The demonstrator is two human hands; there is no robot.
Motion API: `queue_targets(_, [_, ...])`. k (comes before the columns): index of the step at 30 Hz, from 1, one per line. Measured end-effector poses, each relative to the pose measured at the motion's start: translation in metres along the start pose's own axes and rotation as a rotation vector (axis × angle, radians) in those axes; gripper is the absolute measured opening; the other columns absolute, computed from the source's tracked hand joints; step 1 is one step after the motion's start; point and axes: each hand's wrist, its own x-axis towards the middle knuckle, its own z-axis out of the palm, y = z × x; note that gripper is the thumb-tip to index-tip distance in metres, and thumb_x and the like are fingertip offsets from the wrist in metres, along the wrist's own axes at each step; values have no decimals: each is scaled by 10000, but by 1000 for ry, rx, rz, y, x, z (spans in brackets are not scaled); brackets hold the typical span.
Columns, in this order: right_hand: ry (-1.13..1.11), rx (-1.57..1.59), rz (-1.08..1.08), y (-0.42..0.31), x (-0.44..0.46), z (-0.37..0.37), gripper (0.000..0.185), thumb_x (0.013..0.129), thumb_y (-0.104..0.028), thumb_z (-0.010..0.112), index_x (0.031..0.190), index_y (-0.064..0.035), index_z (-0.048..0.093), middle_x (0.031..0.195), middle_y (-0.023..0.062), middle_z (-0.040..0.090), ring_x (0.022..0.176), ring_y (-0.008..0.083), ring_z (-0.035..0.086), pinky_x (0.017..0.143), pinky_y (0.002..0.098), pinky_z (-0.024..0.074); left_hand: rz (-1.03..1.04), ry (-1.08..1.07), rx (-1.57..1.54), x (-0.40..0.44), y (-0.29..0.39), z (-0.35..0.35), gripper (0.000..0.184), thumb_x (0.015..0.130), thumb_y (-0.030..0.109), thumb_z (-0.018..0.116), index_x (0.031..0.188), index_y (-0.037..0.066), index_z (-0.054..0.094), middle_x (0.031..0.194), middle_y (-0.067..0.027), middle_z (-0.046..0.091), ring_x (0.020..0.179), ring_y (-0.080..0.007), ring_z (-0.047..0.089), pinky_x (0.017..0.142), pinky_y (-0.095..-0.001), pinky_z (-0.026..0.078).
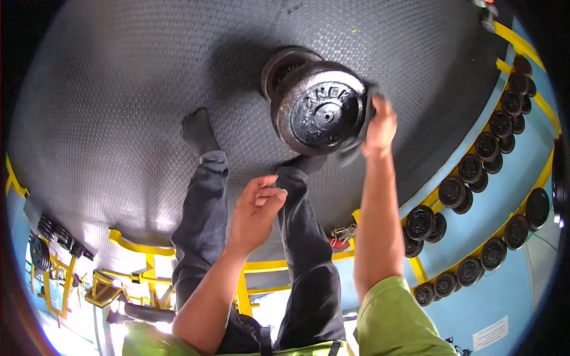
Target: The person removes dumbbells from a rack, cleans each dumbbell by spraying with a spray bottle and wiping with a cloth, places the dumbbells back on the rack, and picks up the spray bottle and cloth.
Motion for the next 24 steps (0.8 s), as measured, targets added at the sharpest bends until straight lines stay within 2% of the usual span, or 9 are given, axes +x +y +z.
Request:
queue_targets(2, [-227,-223,-135,-48,14,13,349,874,-312,546,982,-1,661,925,204,649,880,287,610,811,374,453,32,-27,45,-3,0,1,442,878,254,675,1235,28,547,1069,-169,655,969,-208,633,851,-314,483])
queue_targets(6, [-123,-598,-692,-71,2,36,433,862,-365,558,1088,-9,655,947,243,675,965,391,632,884,392,473,66,8,43,-1,9,0,452,878,248,672,1242,18,538,1090,-188,649,976,-219,634,846,-324,489])
queue_targets(9, [-178,-536,71,-77,35,29,456,841,-391,555,1058,-10,678,1005,264,666,1002,382,633,894,412,462,98,34,-48,2,16,-3,455,881,245,666,1246,9,530,1095,-188,647,973,-221,635,841,-333,496])
queue_targets(12, [-266,-853,131,-84,58,56,433,849,-382,485,1038,-50,689,1095,234,650,1075,387,600,918,413,457,43,13,-95,-1,25,-3,363,928,153,615,1245,2,523,1060,-119,641,991,-143,582,885,-286,448])
queue_targets(16, [-517,-1202,-319,-120,16,102,393,810,-379,536,1007,-74,686,1146,147,648,1077,353,602,942,433,457,19,9,-106,-1,19,-5,445,908,230,636,1258,-15,512,1093,-175,644,985,-191,620,860,-313,484])
queue_targets(18, [-749,-1123,-981,-122,-15,104,353,757,-356,606,992,-113,707,1113,122,666,1070,336,603,918,444,472,45,13,-79,0,19,-8,512,888,299,657,1263,-16,509,1114,-209,642,986,-230,642,837,-331,508])
queue_targets(20, [-721,-1058,-1161,-120,-19,104,299,713,-312,641,941,-137,724,1076,116,681,1070,330,601,911,445,476,64,22,-162,0,22,-12,520,880,310,660,1259,-15,512,1115,-210,643,996,-243,644,841,-345,511])
queue_targets(23, [-569,-1421,-283,-150,-6,129,409,776,-393,581,1010,-84,712,1095,143,677,1067,345,612,943,451,460,78,44,-154,0,23,-16,410,929,188,627,1260,-21,505,1084,-162,653,1003,-173,617,898,-307,468])
queue_targets(24, [-493,-1511,-211,-154,-5,141,455,804,-416,536,1007,-52,718,1106,144,679,1064,332,625,931,440,467,80,48,-164,-1,24,-17,410,929,188,627,1260,-21,505,1084,-162,653,1003,-173,617,898,-307,468])
